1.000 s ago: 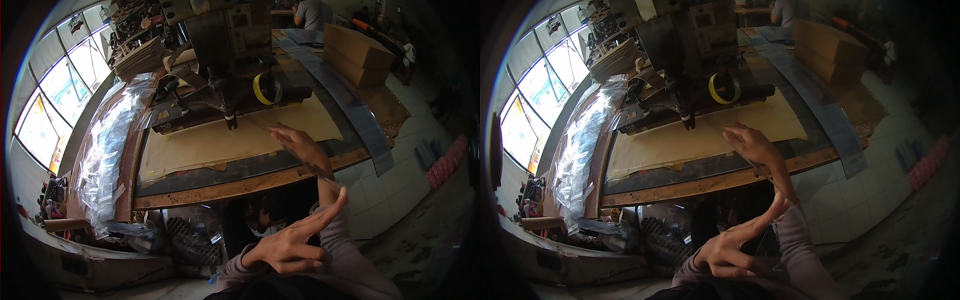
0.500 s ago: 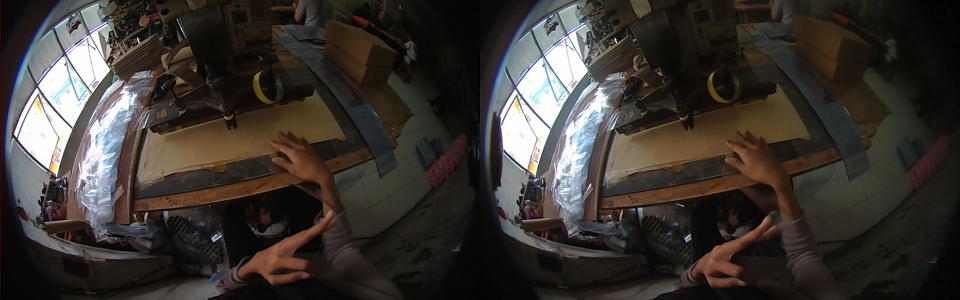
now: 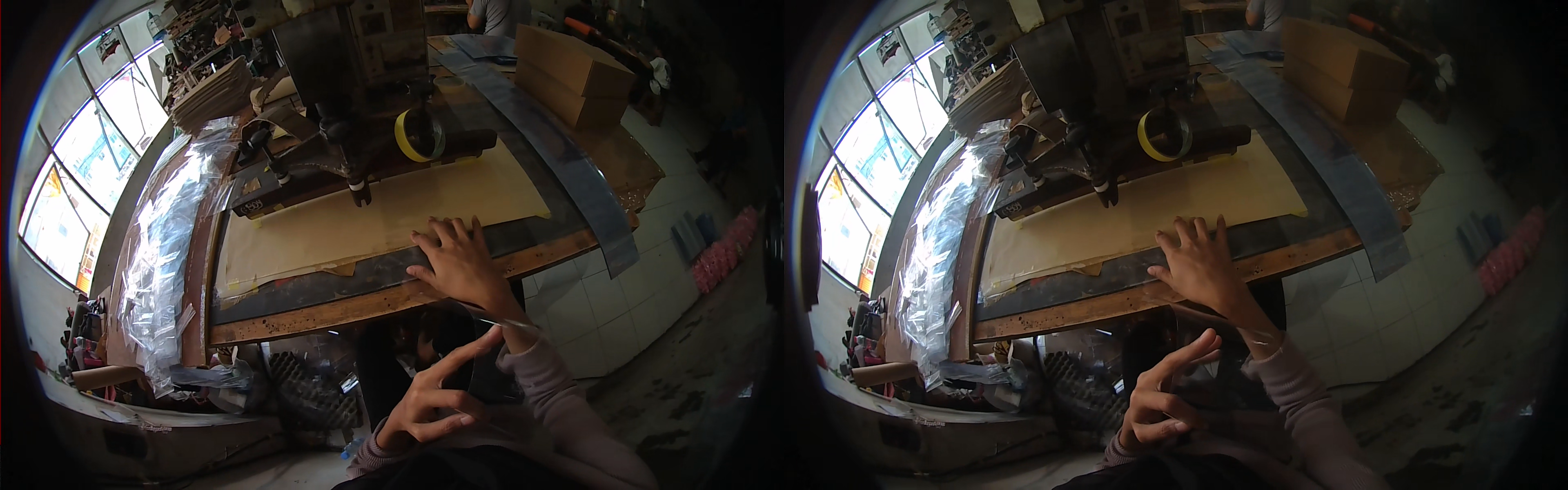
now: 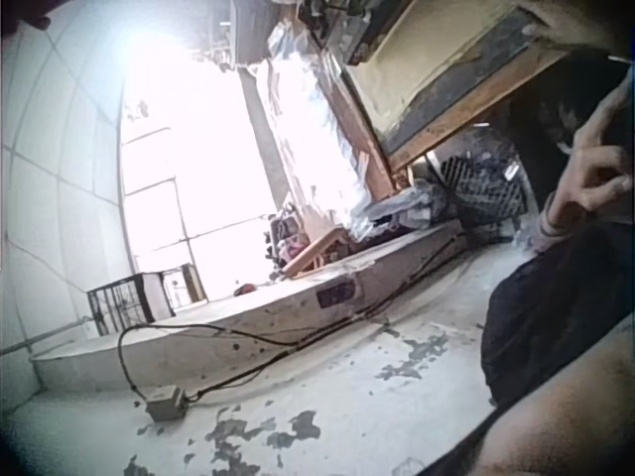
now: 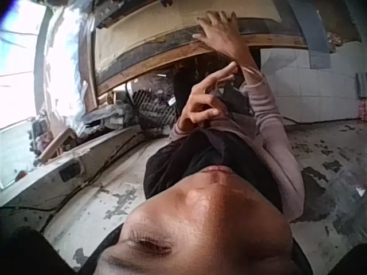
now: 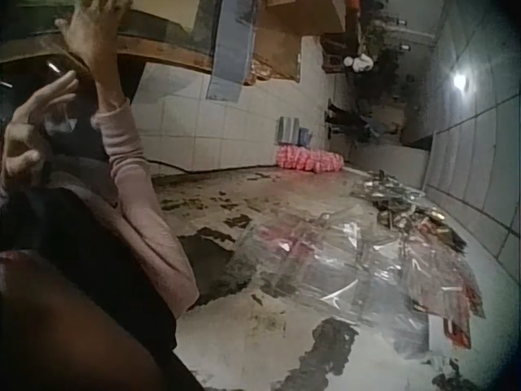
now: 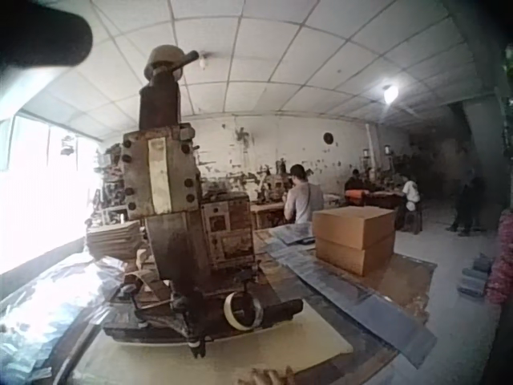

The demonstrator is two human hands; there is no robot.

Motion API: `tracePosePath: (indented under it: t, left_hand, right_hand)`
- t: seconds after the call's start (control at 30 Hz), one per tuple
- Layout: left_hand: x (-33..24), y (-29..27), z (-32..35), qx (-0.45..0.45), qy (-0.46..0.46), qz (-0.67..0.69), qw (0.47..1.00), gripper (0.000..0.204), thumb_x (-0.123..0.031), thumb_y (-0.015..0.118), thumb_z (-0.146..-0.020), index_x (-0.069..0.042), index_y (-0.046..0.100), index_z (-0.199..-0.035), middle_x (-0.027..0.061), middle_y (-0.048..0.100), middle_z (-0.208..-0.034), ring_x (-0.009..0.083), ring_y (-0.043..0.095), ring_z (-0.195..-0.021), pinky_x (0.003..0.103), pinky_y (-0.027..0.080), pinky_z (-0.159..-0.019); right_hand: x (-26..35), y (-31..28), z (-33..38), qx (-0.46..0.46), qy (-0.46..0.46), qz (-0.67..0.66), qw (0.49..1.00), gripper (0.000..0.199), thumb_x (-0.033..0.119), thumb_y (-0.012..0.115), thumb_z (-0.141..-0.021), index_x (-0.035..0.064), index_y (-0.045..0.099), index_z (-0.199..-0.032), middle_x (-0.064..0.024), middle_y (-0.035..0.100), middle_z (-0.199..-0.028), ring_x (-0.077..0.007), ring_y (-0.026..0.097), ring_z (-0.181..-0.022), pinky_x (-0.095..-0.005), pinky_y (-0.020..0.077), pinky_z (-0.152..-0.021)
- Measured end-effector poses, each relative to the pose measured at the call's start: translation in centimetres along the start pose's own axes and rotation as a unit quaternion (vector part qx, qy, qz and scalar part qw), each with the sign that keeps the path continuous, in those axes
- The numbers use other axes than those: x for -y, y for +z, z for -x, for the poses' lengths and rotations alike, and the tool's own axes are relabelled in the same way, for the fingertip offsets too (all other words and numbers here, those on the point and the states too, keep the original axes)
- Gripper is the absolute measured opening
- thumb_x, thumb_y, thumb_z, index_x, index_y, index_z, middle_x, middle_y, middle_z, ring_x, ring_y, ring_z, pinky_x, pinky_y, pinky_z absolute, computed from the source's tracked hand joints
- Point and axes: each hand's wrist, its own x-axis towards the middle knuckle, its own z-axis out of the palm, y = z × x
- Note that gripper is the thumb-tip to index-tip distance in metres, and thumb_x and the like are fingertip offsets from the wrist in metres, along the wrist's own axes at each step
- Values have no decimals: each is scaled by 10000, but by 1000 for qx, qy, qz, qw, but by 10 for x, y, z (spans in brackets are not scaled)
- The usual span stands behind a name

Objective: The person applies a strip of adhesive tape to a plastic sheet by hand, smoothing the tape down against the surface and then trimming it using the edge of a workspace.

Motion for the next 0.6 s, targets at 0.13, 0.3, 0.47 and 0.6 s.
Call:
tracePosePath:
  t: [0.13,0.3,0.47,0.6]
  left_hand:
    - [-6,-4,7,44,29,-41,998,243,-256,629,-723,-26,706,-714,376,441,-1305,495,438,-1245,556,341,-1026]
    - [-20,-18,10,22,4,-146,989,218,-241,633,-649,-33,690,-682,201,620,-984,334,612,-949,468,462,-895]
    - [-17,-44,5,-47,-48,-392,918,186,-177,725,-575,-65,683,-717,90,498,-838,244,510,-792,355,393,-707]
    - [-17,-79,-9,-33,-71,-447,891,150,-136,732,-632,-64,674,-751,158,544,-1017,314,529,-984,398,397,-810]
  right_hand:
    - [-4,-24,19,32,-61,-87,994,487,522,582,-841,109,671,-1083,-89,543,-1234,-295,455,-1228,-613,228,-1072]
    - [-15,-78,13,254,29,-212,943,451,469,593,-857,83,663,-1080,-87,658,-1015,-273,612,-1012,-499,358,-1019]
    - [-40,-21,-22,-39,7,-183,982,334,215,667,-842,37,622,-1120,-116,629,-1094,-284,597,-1021,-374,478,-879]
    - [-42,6,-39,-68,-4,-124,990,434,150,679,-820,6,550,-1208,-124,583,-1177,-272,560,-1077,-385,461,-901]
